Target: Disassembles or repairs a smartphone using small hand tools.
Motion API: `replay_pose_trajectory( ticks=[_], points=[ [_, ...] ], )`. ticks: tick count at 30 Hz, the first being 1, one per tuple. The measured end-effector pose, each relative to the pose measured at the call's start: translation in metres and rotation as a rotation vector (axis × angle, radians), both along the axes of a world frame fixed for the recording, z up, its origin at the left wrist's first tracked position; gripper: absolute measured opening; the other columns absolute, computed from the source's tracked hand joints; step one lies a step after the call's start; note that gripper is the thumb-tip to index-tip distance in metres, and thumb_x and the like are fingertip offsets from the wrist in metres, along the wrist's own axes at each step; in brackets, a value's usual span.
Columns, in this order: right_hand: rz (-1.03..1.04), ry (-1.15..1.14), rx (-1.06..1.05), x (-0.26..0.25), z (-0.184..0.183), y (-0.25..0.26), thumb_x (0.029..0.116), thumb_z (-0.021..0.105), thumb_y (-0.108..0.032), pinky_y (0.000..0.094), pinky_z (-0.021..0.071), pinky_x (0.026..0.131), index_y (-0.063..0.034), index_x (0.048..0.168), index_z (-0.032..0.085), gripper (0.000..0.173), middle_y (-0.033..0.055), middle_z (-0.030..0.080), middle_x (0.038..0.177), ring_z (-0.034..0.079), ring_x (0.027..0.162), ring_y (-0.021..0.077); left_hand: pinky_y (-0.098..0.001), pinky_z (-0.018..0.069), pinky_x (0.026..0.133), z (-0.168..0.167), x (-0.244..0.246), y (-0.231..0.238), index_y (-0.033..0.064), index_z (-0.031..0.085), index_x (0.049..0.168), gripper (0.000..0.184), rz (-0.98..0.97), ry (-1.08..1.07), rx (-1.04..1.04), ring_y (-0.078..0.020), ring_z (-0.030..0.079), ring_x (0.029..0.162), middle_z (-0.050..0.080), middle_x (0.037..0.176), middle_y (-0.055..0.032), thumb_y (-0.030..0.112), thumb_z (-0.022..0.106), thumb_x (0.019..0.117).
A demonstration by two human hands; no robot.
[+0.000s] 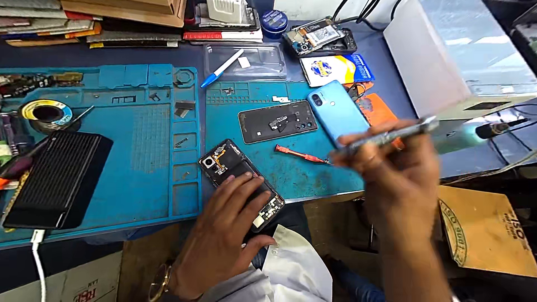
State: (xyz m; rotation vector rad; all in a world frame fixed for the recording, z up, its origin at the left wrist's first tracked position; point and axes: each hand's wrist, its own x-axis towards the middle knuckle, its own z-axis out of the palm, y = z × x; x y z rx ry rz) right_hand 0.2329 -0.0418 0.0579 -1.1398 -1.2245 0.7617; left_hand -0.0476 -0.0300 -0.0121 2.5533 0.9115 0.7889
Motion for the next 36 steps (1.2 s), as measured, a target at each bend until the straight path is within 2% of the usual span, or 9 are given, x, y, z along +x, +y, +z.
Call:
replay_pose_trajectory(
  ticks=[4,7,12,22,36],
  points=[
    [0.037,0.025,0.007,-0.047,-0.050,-0.034,0.1044,0.060,-0.016,0.0418,0.0658,0.084,-0.0148,0.128,0.053,0.024,0.0082,0.071,0.114,0.074,0.097,0.0257,-0.0529,0.0333,0.124,-0.006,0.009,0.001,0.0158,0.063,0.139,0.057,0.072,-0.008,0.020,-0.0271,0.041,0.148,0.053,0.153,-0.0075,0.053,0.065,0.0956],
    [-0.003,0.006,0.078,-0.056,-0.065,-0.038,0.1048,0.060,-0.018,0.0412,0.0654,0.085,-0.0171,0.128,0.053,0.024,0.0086,0.070,0.115,0.073,0.100,0.0261,-0.0528,0.0326,0.124,-0.005,0.017,0.002,0.0140,0.063,0.139,0.059,0.125,0.004,0.028,-0.0273,0.042,0.148,0.052,0.153,-0.0084,0.053,0.064,0.0959],
    [-0.043,-0.100,0.146,-0.054,-0.069,-0.032,0.1045,0.060,-0.015,0.0434,0.0653,0.088,-0.0161,0.130,0.052,0.027,0.0089,0.069,0.116,0.073,0.103,0.0274,-0.0534,0.0324,0.123,-0.005,0.025,0.002,0.0132,0.064,0.139,0.058,0.160,0.048,0.051,-0.0295,0.042,0.147,0.052,0.153,-0.0111,0.053,0.060,0.0976],
    [-0.038,-0.218,0.129,-0.040,-0.064,-0.031,0.1048,0.059,-0.016,0.0399,0.0646,0.090,-0.0176,0.130,0.051,0.027,0.0053,0.069,0.116,0.072,0.104,0.0234,-0.0521,0.0296,0.125,-0.006,0.036,0.000,0.0137,0.065,0.138,0.053,0.160,0.064,0.055,-0.0281,0.039,0.150,0.051,0.155,-0.0102,0.050,0.060,0.0990],
    [0.026,-0.273,0.082,-0.032,-0.055,-0.028,0.1044,0.059,-0.015,0.0369,0.0657,0.086,-0.0155,0.125,0.050,0.023,0.0043,0.070,0.114,0.073,0.102,0.0217,-0.0523,0.0300,0.125,-0.005,0.035,0.001,0.0162,0.065,0.139,0.052,0.150,0.069,0.050,-0.0281,0.040,0.150,0.050,0.156,-0.0095,0.048,0.062,0.0983]
  ],
)
